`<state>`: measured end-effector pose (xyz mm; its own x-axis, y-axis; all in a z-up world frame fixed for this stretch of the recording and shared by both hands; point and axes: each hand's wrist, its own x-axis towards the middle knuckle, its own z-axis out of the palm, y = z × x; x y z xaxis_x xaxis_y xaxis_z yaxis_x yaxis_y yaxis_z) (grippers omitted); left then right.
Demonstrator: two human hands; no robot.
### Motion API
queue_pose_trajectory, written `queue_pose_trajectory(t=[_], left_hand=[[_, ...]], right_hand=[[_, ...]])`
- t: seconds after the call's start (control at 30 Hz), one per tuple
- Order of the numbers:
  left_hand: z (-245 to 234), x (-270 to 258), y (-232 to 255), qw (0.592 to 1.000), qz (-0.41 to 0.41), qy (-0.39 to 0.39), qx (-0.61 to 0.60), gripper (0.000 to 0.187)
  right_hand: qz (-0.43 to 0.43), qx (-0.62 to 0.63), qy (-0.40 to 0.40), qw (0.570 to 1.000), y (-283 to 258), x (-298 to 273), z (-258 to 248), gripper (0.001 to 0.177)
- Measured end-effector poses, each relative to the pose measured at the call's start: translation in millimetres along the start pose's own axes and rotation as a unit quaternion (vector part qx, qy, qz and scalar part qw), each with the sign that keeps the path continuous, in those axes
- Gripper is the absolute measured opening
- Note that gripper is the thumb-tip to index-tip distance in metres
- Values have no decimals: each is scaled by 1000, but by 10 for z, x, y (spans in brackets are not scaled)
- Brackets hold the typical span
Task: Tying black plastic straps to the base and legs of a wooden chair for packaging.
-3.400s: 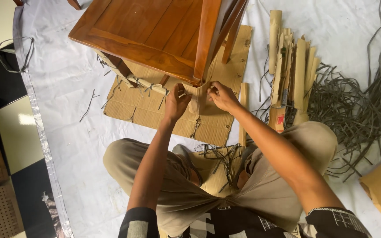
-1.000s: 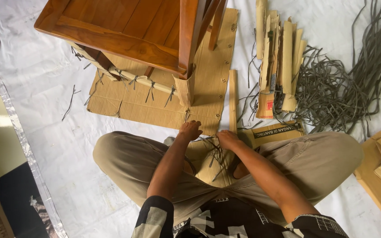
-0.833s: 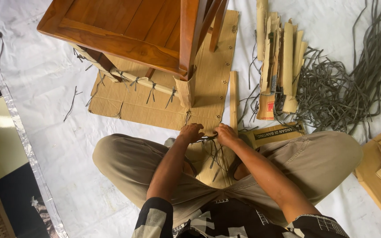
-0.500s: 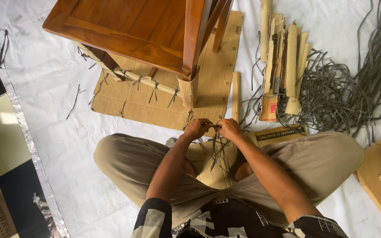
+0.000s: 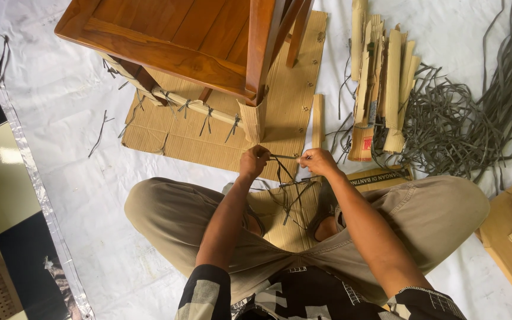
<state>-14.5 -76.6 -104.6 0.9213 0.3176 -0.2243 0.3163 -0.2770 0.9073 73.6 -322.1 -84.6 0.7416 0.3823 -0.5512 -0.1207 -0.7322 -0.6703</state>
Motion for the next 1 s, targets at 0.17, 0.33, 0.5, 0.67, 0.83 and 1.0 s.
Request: queue_pose_trajectory(t=[0.17,0.33,0.5,0.67,0.83,1.0], left_hand=[[-27,77,-42,997,-16,51,-57,16],[-125,39,139,993,44,106,-42,21],[-286,-53,600,991,-8,119,-67,24],[-309,41,584,986,108,121,44,24],[-366,-15,986,997,63,43,5,23],[-469,-36,1171,991,85,90,-47,20]], right_hand=[[-37,-24,41,998,173,144,1,25],[58,-178,66,980,-80,-62,-76,22],[125,-312,-29,941,379,169,101,19],[3,-234,-1,972,139,79,144,27],[-130,30,55,990,-531,47,106,31],[-233,254,18,938,-844,22,84,27]])
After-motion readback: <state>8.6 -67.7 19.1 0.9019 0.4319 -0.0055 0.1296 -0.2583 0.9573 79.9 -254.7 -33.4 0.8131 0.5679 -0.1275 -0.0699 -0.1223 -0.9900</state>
